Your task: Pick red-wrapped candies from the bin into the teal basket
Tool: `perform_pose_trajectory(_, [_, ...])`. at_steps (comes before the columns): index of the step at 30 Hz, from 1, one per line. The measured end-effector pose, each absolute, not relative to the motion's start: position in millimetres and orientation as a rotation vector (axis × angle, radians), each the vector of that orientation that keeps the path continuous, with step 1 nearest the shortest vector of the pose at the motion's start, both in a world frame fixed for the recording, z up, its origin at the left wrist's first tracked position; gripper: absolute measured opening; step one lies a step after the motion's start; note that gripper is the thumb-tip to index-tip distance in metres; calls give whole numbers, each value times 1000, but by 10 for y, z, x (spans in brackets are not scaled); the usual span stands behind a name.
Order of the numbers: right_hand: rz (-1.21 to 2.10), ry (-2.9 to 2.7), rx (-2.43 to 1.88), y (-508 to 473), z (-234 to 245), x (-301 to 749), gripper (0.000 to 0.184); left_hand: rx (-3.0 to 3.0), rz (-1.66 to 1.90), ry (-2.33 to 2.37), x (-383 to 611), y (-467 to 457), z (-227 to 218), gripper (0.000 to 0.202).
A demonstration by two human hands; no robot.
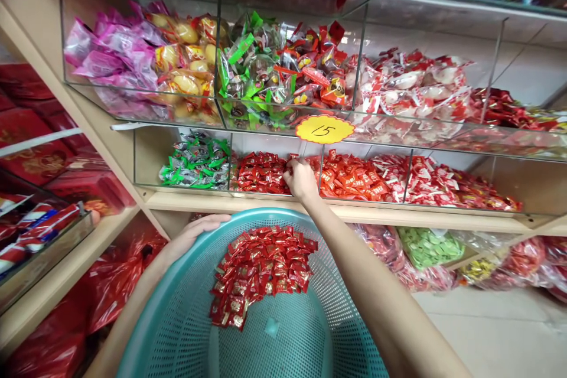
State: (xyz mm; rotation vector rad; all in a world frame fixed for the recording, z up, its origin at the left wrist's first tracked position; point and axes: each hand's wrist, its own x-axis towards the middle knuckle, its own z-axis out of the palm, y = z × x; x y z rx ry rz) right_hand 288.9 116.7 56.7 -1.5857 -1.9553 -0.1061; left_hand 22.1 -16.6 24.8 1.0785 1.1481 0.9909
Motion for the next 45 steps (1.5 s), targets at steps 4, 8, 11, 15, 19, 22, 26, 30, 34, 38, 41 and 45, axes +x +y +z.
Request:
perform_pose_trajectory(4, [-137, -1892, -1542, 1169, 550, 2887, 29, 1096, 998, 1144, 222, -169, 243, 27])
perform_pose_trajectory(8, [-154, -1858, -1496, 1167, 543, 2883, 27, 1088, 994, 1151, 237, -168, 249, 27])
perform_pose_trajectory(11, [-147, -1835, -1466, 1161, 543, 2878, 26, 1097, 991, 1165, 242, -171, 256, 27])
perform_pose_trajectory(15, [-146, -1793, -1355, 1136, 566, 2873, 24, 1095, 991, 1187, 253, -180, 278, 29])
perform_pose_trajectory(19, [-160, -1755, -1156, 959, 653, 2860, 22, 1103, 977, 1187, 250, -180, 295, 30])
perform_pose_trajectory(22, [-174, -1742, -1066, 622, 729, 2835, 20, 1107, 983, 1179, 237, -179, 291, 28])
perform_pose_trajectory(26, [67, -2002, -946, 36, 701, 2800, 18, 1107, 1002, 1153, 236, -181, 278, 28])
perform_pose_trajectory(30, [297, -2294, -880, -354, 512, 2770, 19, 1090, 994, 1128, 252, -189, 277, 29])
perform_pose_trajectory(34, [396, -2416, -903, -451, 362, 2723, 19, 1064, 1007, 1108, 260, -202, 276, 29])
perform_pose_trajectory(38, [479, -2410, -914, -420, 326, 2685, 19, 1031, 1005, 1087, 253, -200, 266, 28])
perform_pose_trajectory(41, [509, -2412, -914, -398, 324, 2670, 20, 1037, 1009, 1093, 245, -192, 263, 27])
perform_pose_trajectory(45, [540, -2480, -862, -401, 308, 2633, 20, 1045, 1008, 1103, 243, -183, 261, 26])
